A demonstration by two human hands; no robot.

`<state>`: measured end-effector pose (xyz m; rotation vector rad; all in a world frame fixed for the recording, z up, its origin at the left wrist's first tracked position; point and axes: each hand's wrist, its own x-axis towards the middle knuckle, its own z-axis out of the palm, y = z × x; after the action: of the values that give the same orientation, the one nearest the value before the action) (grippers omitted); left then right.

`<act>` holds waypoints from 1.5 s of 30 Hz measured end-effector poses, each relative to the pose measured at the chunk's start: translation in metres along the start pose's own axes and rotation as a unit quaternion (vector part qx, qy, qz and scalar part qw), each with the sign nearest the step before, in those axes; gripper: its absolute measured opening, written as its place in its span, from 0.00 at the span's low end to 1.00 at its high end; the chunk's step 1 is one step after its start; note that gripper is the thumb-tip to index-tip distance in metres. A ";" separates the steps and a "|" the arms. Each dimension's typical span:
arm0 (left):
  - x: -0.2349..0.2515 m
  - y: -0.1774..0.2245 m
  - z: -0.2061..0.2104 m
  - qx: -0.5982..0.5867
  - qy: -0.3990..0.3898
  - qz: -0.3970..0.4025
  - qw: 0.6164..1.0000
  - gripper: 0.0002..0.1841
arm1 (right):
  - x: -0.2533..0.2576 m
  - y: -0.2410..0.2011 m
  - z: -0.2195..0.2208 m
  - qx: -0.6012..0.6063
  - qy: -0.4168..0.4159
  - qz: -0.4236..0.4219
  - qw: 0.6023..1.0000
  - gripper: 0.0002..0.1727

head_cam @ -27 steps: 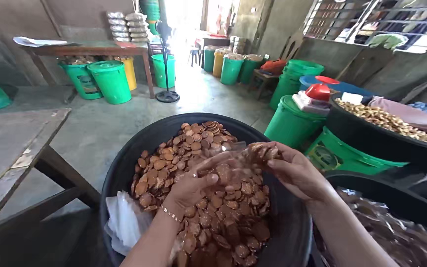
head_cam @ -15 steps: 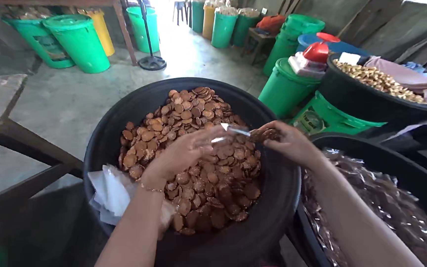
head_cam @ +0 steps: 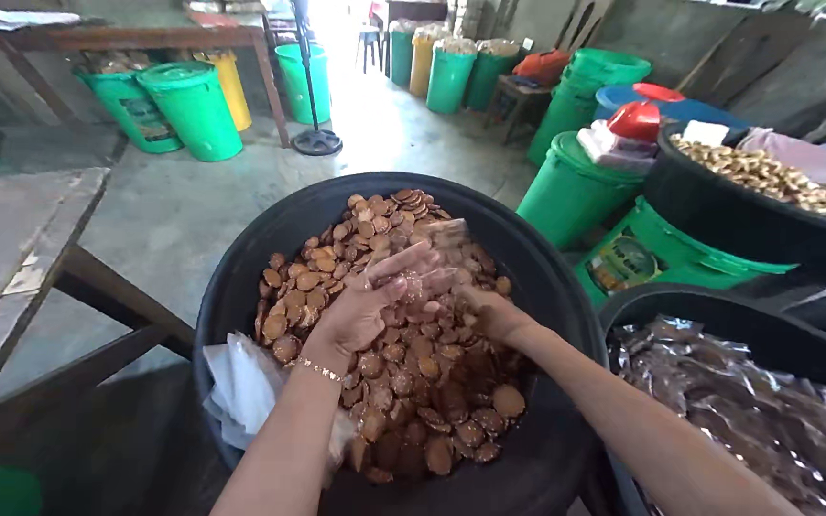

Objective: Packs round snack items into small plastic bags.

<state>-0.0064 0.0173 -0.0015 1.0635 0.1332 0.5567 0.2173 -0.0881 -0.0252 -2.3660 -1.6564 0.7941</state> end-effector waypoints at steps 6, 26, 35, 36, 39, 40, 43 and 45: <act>0.001 -0.002 -0.007 -0.036 -0.058 0.045 0.997 0.28 | -0.050 0.003 -0.030 0.618 0.234 -0.244 0.709 0.09; -0.019 -0.018 0.050 -0.040 -0.143 0.052 0.988 0.22 | -0.102 -0.047 -0.032 0.288 0.213 -0.389 0.848 0.21; -0.015 -0.009 0.041 0.035 -0.217 -0.030 0.975 0.12 | -0.116 -0.060 -0.017 0.293 0.384 -0.339 0.807 0.16; -0.014 -0.009 0.038 0.044 -0.238 -0.030 0.970 0.11 | -0.117 -0.060 -0.015 0.283 0.402 -0.343 0.801 0.16; -0.020 -0.008 0.042 0.091 -0.237 -0.009 0.967 0.10 | -0.116 -0.051 -0.013 0.155 0.452 -0.383 0.791 0.11; -0.022 -0.012 0.048 0.069 -0.196 0.004 0.978 0.15 | -0.115 -0.046 -0.016 0.095 0.453 -0.405 0.788 0.11; -0.023 -0.025 0.068 -0.059 -0.129 0.014 0.990 0.34 | -0.120 -0.028 -0.025 0.032 0.423 -0.425 0.799 0.12; -0.026 -0.030 0.082 -0.106 -0.114 0.006 0.988 0.26 | -0.130 -0.018 -0.030 0.079 0.393 -0.426 0.811 0.12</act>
<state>0.0122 -0.0709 0.0090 0.9129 -0.1322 0.4452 0.1845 -0.1937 0.0509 -1.2410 -1.8129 -0.2058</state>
